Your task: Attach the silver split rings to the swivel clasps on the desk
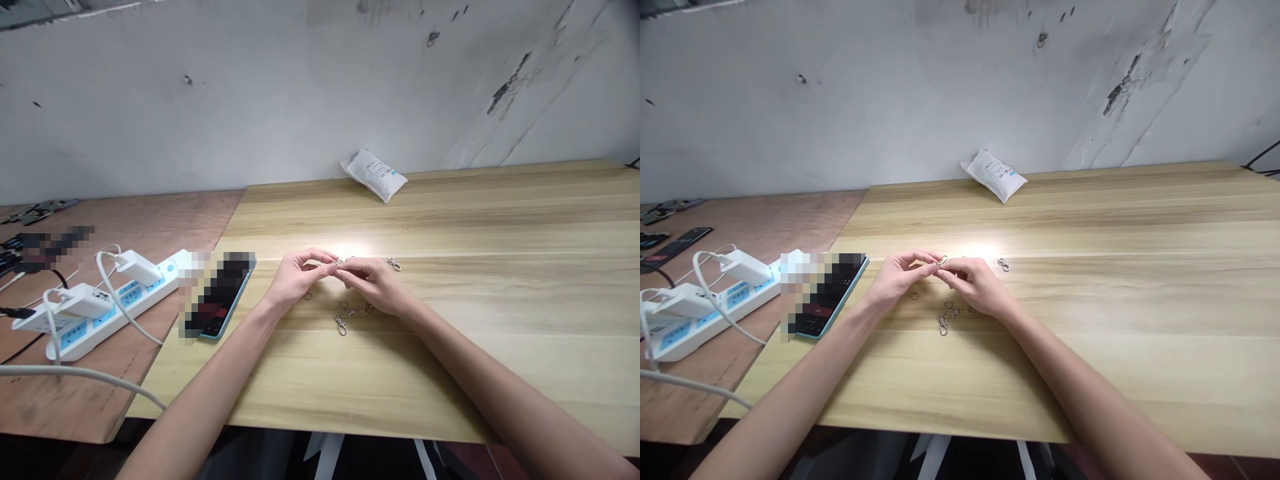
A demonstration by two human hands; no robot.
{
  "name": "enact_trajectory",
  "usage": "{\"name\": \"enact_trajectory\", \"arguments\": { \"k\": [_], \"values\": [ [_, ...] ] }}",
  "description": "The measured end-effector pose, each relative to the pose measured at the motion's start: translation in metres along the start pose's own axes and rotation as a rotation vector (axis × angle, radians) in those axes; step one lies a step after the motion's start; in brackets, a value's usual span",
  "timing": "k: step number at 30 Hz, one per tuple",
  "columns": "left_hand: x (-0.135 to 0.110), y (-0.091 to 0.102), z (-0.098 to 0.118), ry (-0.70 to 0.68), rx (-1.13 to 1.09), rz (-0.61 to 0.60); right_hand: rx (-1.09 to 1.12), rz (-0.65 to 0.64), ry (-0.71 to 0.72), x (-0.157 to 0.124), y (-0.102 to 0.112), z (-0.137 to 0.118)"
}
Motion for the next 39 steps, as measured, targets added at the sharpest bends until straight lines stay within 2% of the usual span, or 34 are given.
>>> {"name": "enact_trajectory", "arguments": {
  "k": [2,6,9,10,12,15,18,22,24,27,29,31,35,39],
  "values": [
    [-0.001,0.001,0.005,-0.092,0.177,-0.013,0.115,-0.06,-0.092,0.0,0.008,-0.002],
    [-0.006,-0.004,0.012,-0.416,0.615,-0.012,0.333,-0.244,-0.21,0.0,0.018,-0.005],
    [-0.008,-0.006,0.01,-0.524,0.788,0.002,0.384,-0.331,-0.256,-0.001,0.021,-0.003],
    [-0.008,-0.005,0.009,-0.518,0.817,0.013,0.352,-0.307,-0.265,0.0,0.023,0.0],
    [-0.007,-0.001,0.007,-0.463,0.83,-0.002,0.192,-0.177,-0.258,0.002,0.027,0.005],
    [-0.007,0.005,0.005,-0.374,0.826,-0.186,-0.14,0.035,-0.195,0.004,0.031,0.015],
    [-0.009,0.003,0.003,-0.331,0.823,-0.365,-0.342,0.109,-0.181,0.006,0.031,0.025],
    [-0.013,-0.005,0.002,-0.295,0.779,-0.456,-0.435,0.177,-0.198,0.007,0.037,0.023],
    [-0.013,-0.008,0.0,-0.297,0.74,-0.469,-0.444,0.179,-0.192,0.004,0.044,0.011],
    [-0.012,-0.009,-0.003,-0.296,0.705,-0.454,-0.591,0.01,-0.252,-0.013,0.046,-0.015],
    [-0.012,-0.01,-0.005,-0.291,0.695,-0.438,-0.772,-0.042,-0.335,-0.03,0.039,-0.032],
    [-0.012,-0.011,-0.006,-0.294,0.699,-0.432,-0.933,-0.018,-0.401,-0.048,0.026,-0.044],
    [-0.011,-0.013,-0.006,-0.321,0.748,-0.419,-1.023,-0.01,-0.395,-0.068,-0.001,-0.048],
    [-0.009,-0.011,-0.004,-0.299,0.647,-0.32,-1.042,-0.015,-0.347,-0.068,-0.006,-0.04]
  ]
}}
Point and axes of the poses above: each hand's wrist, its own x-axis towards the middle knuckle, its own y-axis out of the back of the hand, z = x × y, the point moved 1 cm from there along x, towards the middle knuckle, and after that the axes turned 2 degrees about z, right-handed, at the moved point
